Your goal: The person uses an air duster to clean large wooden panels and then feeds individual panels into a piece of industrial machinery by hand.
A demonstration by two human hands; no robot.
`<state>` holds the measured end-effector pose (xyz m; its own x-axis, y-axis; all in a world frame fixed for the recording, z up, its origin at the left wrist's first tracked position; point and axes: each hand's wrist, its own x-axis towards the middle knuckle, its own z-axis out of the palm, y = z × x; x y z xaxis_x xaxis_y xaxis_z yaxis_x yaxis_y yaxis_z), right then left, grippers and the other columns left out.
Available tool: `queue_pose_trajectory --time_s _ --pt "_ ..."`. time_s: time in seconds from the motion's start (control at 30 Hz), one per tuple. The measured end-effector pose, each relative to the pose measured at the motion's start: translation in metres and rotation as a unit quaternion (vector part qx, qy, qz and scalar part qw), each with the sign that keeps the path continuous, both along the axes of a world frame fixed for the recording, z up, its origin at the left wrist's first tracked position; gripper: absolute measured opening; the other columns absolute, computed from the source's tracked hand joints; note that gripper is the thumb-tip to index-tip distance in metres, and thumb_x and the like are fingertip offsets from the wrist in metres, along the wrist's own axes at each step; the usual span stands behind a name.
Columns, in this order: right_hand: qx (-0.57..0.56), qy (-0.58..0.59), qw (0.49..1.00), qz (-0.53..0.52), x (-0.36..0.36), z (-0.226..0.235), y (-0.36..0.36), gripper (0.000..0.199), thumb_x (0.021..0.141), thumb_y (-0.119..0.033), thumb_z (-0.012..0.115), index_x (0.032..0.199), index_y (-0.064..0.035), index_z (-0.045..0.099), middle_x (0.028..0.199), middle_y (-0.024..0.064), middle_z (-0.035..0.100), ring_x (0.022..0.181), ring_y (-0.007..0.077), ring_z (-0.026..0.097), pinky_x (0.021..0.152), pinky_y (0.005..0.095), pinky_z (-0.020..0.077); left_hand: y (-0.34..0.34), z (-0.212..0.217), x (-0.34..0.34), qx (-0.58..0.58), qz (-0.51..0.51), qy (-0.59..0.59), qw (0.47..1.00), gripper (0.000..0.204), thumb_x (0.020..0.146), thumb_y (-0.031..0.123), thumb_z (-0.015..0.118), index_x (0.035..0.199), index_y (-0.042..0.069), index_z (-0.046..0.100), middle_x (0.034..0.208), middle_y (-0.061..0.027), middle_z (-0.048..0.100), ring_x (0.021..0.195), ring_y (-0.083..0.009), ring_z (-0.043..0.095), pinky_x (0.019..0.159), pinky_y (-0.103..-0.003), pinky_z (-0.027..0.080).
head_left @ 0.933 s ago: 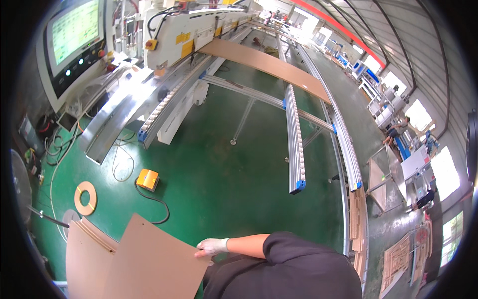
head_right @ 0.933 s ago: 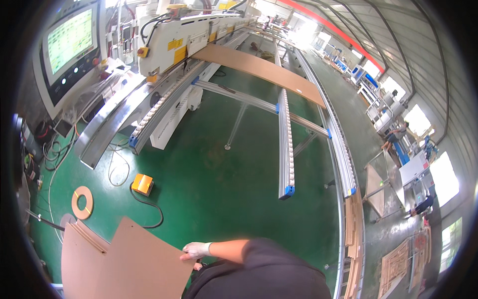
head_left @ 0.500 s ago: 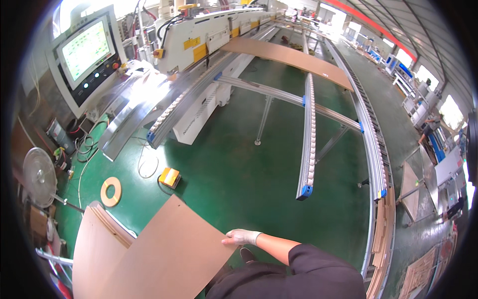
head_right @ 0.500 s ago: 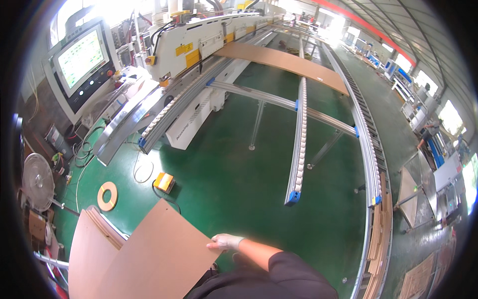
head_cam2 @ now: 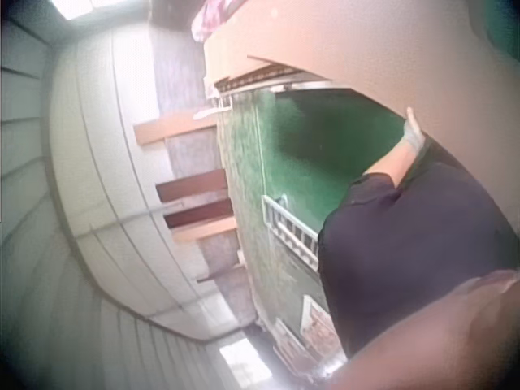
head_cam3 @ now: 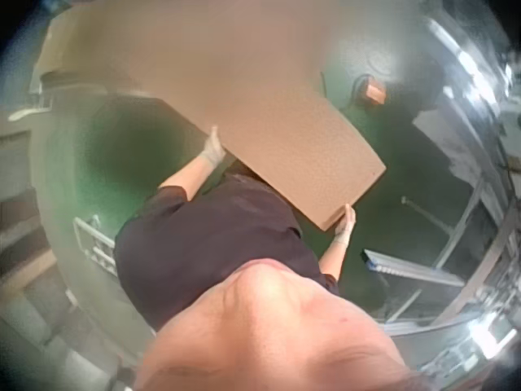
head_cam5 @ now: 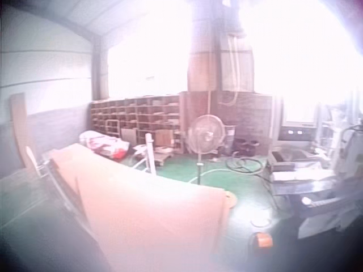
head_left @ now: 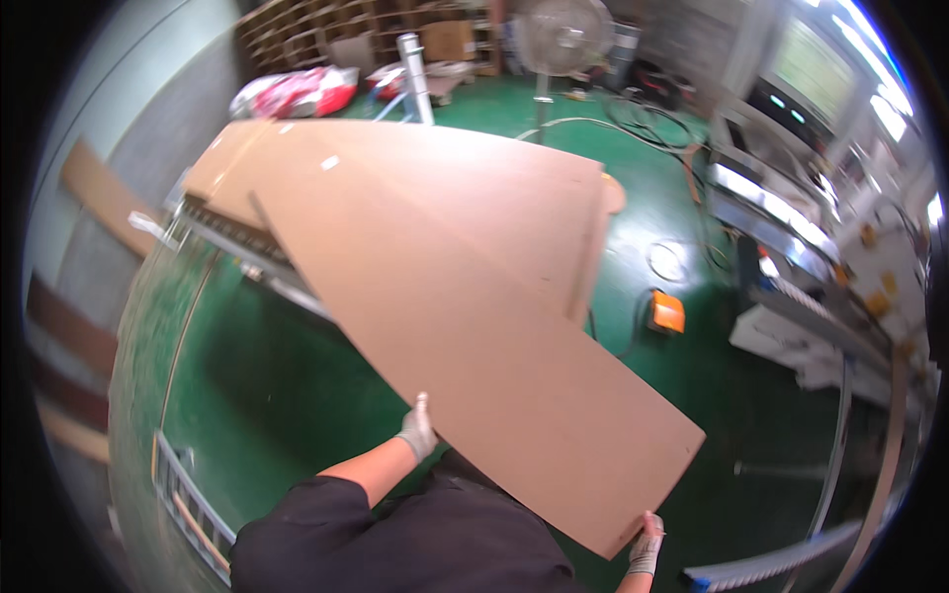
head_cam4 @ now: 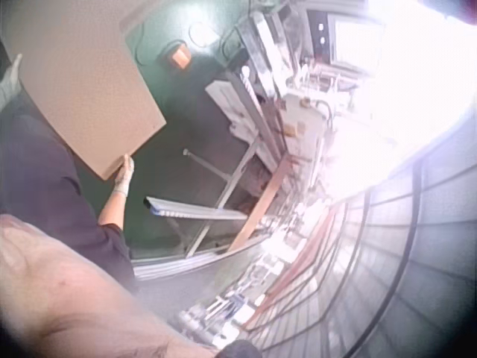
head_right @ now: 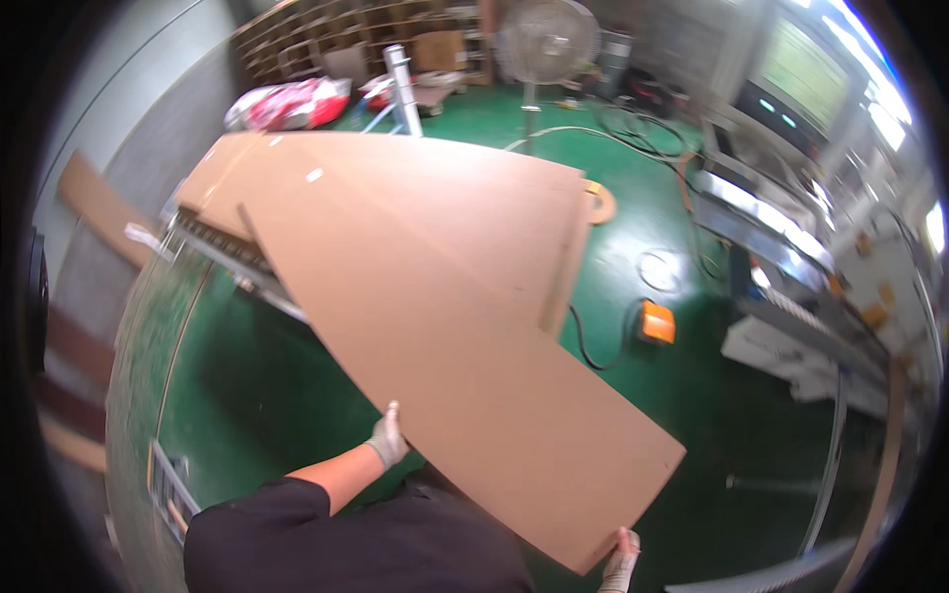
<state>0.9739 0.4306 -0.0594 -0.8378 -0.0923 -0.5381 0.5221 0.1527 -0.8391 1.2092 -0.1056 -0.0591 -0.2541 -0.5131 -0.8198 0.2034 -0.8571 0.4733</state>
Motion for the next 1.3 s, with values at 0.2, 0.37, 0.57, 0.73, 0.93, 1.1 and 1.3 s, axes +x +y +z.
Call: queue_pose_trajectory --time_s 0.2,0.37,0.57,0.73,0.93,1.1,1.3 --pt "0.417 0.537 0.718 0.15 -0.136 0.038 -0.155 0.044 0.093 -0.021 0.069 0.127 0.0043 0.059 0.125 0.018 0.064 0.122 0.0347 0.056 0.105 0.0425 0.0465 0.008 0.048 0.019 0.083 0.031 0.027 0.996 0.068 0.1 0.057 0.054 0.147 0.008 0.045 0.147 -0.0134 0.054 0.134 -0.0348 0.052 0.11 -0.058 0.043" --pt "0.302 0.323 0.802 0.402 -0.189 0.032 -0.353 0.046 0.099 -0.043 0.058 0.112 -0.0006 0.07 0.11 0.0225 0.07 0.109 0.0397 0.064 0.094 0.045 0.0505 -0.01 0.054 0.023 0.128 -0.022 -0.017 0.991 0.069 0.096 0.062 0.057 0.145 0.014 0.048 0.144 -0.0099 0.056 0.132 -0.0318 0.052 0.107 -0.057 0.043" --pt "0.361 0.323 0.731 0.482 -0.176 0.005 -0.397 0.069 0.099 -0.063 0.041 0.077 -0.0039 0.07 0.081 0.0191 0.071 0.083 0.0388 0.068 0.077 0.045 0.0507 -0.093 0.052 0.051 0.023 0.099 0.157 0.982 0.066 0.103 0.054 0.045 0.149 0.007 0.043 0.151 -0.0152 0.05 0.137 -0.0353 0.048 0.115 -0.053 0.039" --pt "0.396 0.333 0.712 0.475 -0.089 0.007 -0.355 0.073 0.098 -0.067 0.041 0.079 -0.0009 0.068 0.086 0.0261 0.068 0.09 0.046 0.066 0.082 0.0495 0.0505 -0.136 -0.041 0.114 0.122 0.145 0.257 0.947 0.068 0.102 0.063 0.041 0.149 0.013 0.045 0.152 -0.0114 0.048 0.137 -0.0382 0.046 0.114 -0.06 0.035" --pt "0.407 0.316 0.758 0.399 -0.036 0.004 -0.235 0.068 0.098 -0.066 0.042 0.077 -0.0071 0.069 0.077 0.014 0.071 0.08 0.0352 0.068 0.075 0.0437 0.052 -0.082 -0.047 0.135 0.119 0.055 0.256 0.958 0.072 0.102 0.064 0.038 0.153 0.013 0.04 0.157 -0.0109 0.043 0.142 -0.0356 0.041 0.119 -0.054 0.031" --pt "0.445 0.241 0.8 0.322 0.082 0.019 -0.108 0.076 0.095 -0.07 0.043 0.079 -0.0012 0.069 0.083 0.0242 0.069 0.087 0.0432 0.068 0.079 0.0482 0.0519 0.009 0.025 0.165 0.153 -0.029 0.165 0.974 0.07 0.103 0.062 0.038 0.152 0.012 0.041 0.155 -0.0104 0.045 0.142 -0.0344 0.042 0.118 -0.051 0.033" --pt "0.463 0.14 0.832 0.27 0.186 0.047 0.009 0.078 0.093 -0.072 0.044 0.074 -0.0003 0.067 0.076 0.0238 0.067 0.077 0.0408 0.066 0.072 0.0495 0.0498 0.102 0.031 0.213 0.078 -0.166 -0.019 0.983 0.066 0.105 0.058 0.039 0.145 0.006 0.047 0.145 -0.0141 0.054 0.133 -0.0347 0.053 0.109 -0.055 0.046"
